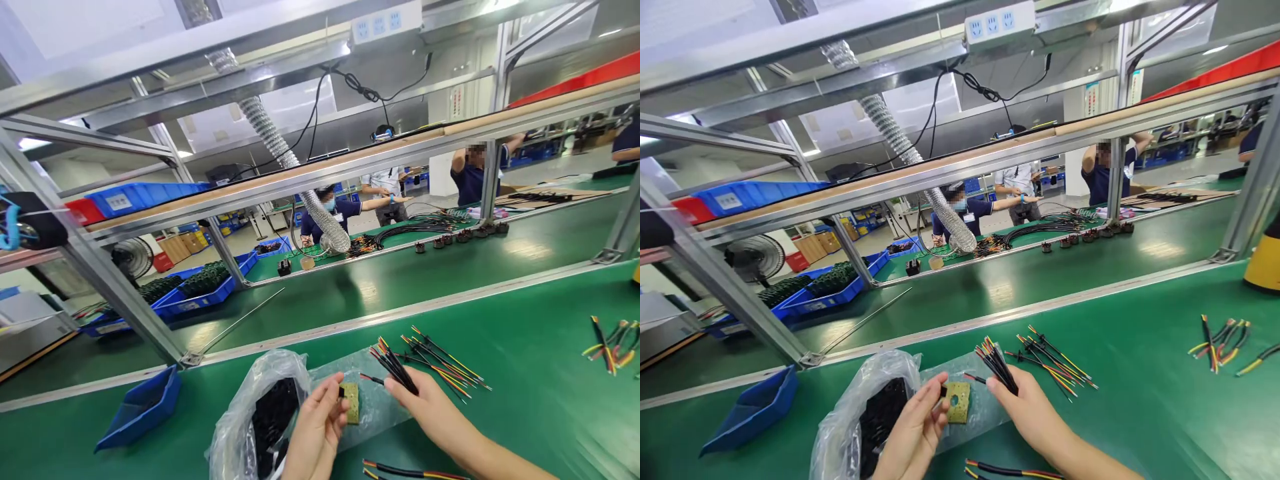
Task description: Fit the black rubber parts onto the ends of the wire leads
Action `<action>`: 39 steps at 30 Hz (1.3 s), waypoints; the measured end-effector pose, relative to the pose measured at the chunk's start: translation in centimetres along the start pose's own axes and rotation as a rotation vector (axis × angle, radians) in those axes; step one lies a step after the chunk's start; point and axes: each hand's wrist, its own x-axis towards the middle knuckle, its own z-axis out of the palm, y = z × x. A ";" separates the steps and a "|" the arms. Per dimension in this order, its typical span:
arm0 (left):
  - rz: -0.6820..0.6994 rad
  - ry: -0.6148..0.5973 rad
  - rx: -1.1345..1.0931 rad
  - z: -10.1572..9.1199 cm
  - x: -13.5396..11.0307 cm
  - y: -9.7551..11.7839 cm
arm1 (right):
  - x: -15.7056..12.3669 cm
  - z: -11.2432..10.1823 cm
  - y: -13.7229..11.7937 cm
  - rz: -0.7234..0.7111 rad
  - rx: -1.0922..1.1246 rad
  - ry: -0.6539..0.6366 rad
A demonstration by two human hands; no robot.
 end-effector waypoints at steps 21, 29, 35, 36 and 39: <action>-0.145 -0.093 -0.052 -0.5 -0.8 -2.9 | -3.4 1.1 2.0 -0.366 -0.581 0.221; 0.000 -0.070 0.130 0.1 -1.4 -2.8 | -3.7 0.9 1.7 -0.398 -0.583 0.223; 0.045 -0.095 0.200 0.1 -1.4 -2.8 | -3.7 0.9 1.4 -0.446 -0.556 0.241; 0.034 -0.106 0.196 0.0 -1.4 -2.8 | -3.7 0.8 1.4 -0.453 -0.554 0.243; -0.008 -0.123 0.174 0.0 -1.4 -2.8 | -3.8 0.7 1.5 -0.464 -0.561 0.246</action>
